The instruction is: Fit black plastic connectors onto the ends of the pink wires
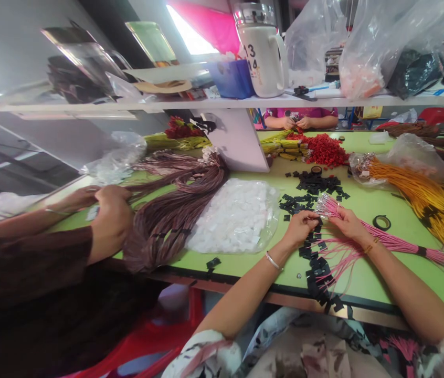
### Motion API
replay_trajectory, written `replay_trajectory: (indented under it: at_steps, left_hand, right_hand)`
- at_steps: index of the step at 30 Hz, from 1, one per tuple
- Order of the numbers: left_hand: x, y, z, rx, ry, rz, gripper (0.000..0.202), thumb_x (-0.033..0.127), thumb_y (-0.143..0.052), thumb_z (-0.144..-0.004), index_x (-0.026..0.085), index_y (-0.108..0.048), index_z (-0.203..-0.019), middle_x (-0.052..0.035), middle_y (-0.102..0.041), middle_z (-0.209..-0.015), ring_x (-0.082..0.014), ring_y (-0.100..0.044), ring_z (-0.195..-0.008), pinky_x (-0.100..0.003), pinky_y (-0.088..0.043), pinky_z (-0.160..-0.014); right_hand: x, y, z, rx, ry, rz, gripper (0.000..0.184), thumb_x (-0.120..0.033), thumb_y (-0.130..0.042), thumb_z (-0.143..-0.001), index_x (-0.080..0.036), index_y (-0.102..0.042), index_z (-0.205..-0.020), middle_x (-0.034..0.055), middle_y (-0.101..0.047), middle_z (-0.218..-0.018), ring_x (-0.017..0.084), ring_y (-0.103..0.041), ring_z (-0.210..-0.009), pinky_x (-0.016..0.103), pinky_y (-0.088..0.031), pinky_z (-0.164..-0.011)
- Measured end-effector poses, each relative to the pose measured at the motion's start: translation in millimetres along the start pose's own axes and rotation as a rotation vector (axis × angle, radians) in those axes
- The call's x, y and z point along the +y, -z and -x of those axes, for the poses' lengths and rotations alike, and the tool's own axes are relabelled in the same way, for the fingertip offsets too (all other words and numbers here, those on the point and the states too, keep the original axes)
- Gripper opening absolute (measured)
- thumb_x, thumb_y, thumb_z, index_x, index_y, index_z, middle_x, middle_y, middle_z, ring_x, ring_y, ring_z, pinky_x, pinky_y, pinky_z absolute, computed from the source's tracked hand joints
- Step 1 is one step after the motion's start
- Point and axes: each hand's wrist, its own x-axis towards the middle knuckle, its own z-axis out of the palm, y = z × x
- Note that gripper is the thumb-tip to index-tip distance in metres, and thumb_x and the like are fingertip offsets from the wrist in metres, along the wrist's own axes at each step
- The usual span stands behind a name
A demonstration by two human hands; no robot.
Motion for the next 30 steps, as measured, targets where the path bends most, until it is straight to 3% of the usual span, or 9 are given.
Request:
replay_trajectory:
  at_steps: [4, 9, 11, 17, 25, 27, 30]
  left_hand:
    - [6, -4.7, 0, -0.11, 0.134, 0.29, 0.027, 0.023, -0.08, -0.06, 0.013, -0.07, -0.082, 0.0015, -0.059, -0.064, -0.0072, -0.049, -0.057, -0.022, -0.04, -0.059]
    - [10, -3.0, 1, -0.091, 0.246, 0.362, 0.032, 0.022, -0.085, -0.056, 0.014, -0.073, -0.085, -0.0009, -0.064, -0.074, -0.0083, -0.056, -0.063, -0.023, -0.048, -0.061]
    - [9, -4.5, 2, -0.079, 0.251, 0.346, 0.031, 0.023, -0.085, -0.057, 0.014, -0.074, -0.085, -0.0019, -0.065, -0.075, -0.0089, -0.056, -0.063, -0.023, -0.048, -0.061]
    - [4, -16.4, 4, -0.031, 0.098, 0.228, 0.014, 0.023, -0.079, -0.061, 0.013, -0.071, -0.068, -0.0007, -0.065, -0.066, -0.0085, -0.051, -0.058, -0.022, -0.043, -0.057]
    - [-2, -24.4, 4, 0.038, 0.117, 0.244, 0.013, 0.02, -0.076, -0.062, 0.013, -0.068, -0.069, 0.0, -0.063, -0.063, -0.0087, -0.05, -0.056, -0.022, -0.043, -0.057]
    - [-4, -23.4, 8, 0.021, 0.123, 0.205, 0.01, 0.018, -0.074, -0.065, 0.012, -0.069, -0.072, -0.0008, -0.064, -0.065, -0.009, -0.051, -0.056, -0.022, -0.043, -0.058]
    - [0, -12.1, 14, -0.104, 0.113, -0.001, 0.011, 0.016, -0.069, -0.071, 0.013, -0.074, -0.08, -0.0028, -0.067, -0.069, -0.0106, -0.054, -0.058, -0.024, -0.045, -0.06]
  right_hand:
    - [-5, 1, 1, -0.03, -0.026, 0.028, 0.032, -0.043, -0.056, -0.086, -0.022, -0.046, -0.063, -0.002, -0.043, -0.061, 0.015, -0.037, -0.058, 0.029, -0.029, -0.055]
    - [-9, 0, 1, -0.037, 0.001, 0.057, 0.031, -0.038, -0.055, -0.085, -0.023, -0.042, -0.062, -0.0019, -0.042, -0.06, 0.014, -0.037, -0.057, 0.029, -0.029, -0.055]
    - [-9, -2, 1, -0.042, 0.016, 0.075, 0.03, -0.035, -0.055, -0.084, -0.023, -0.04, -0.062, -0.0023, -0.041, -0.059, 0.014, -0.036, -0.055, 0.029, -0.028, -0.054]
    - [-11, -2, 3, -0.073, 0.058, 0.104, 0.023, -0.032, -0.053, -0.082, -0.022, -0.043, -0.065, -0.0026, -0.044, -0.062, 0.014, -0.037, -0.059, 0.029, -0.029, -0.057]
    - [-6, -1, 2, -0.121, 0.076, 0.105, 0.025, -0.032, -0.053, -0.083, -0.022, -0.041, -0.064, -0.0025, -0.044, -0.062, 0.014, -0.037, -0.058, 0.028, -0.03, -0.056]
    - [-6, -1, 2, -0.108, 0.069, 0.11, 0.03, -0.036, -0.054, -0.084, -0.022, -0.039, -0.062, -0.0025, -0.043, -0.061, 0.014, -0.037, -0.058, 0.028, -0.029, -0.056]
    - [-8, 6, 2, -0.039, 0.033, 0.044, 0.032, -0.042, -0.057, -0.086, -0.022, -0.044, -0.064, -0.0014, -0.048, -0.063, 0.015, -0.041, -0.061, 0.028, -0.033, -0.057]
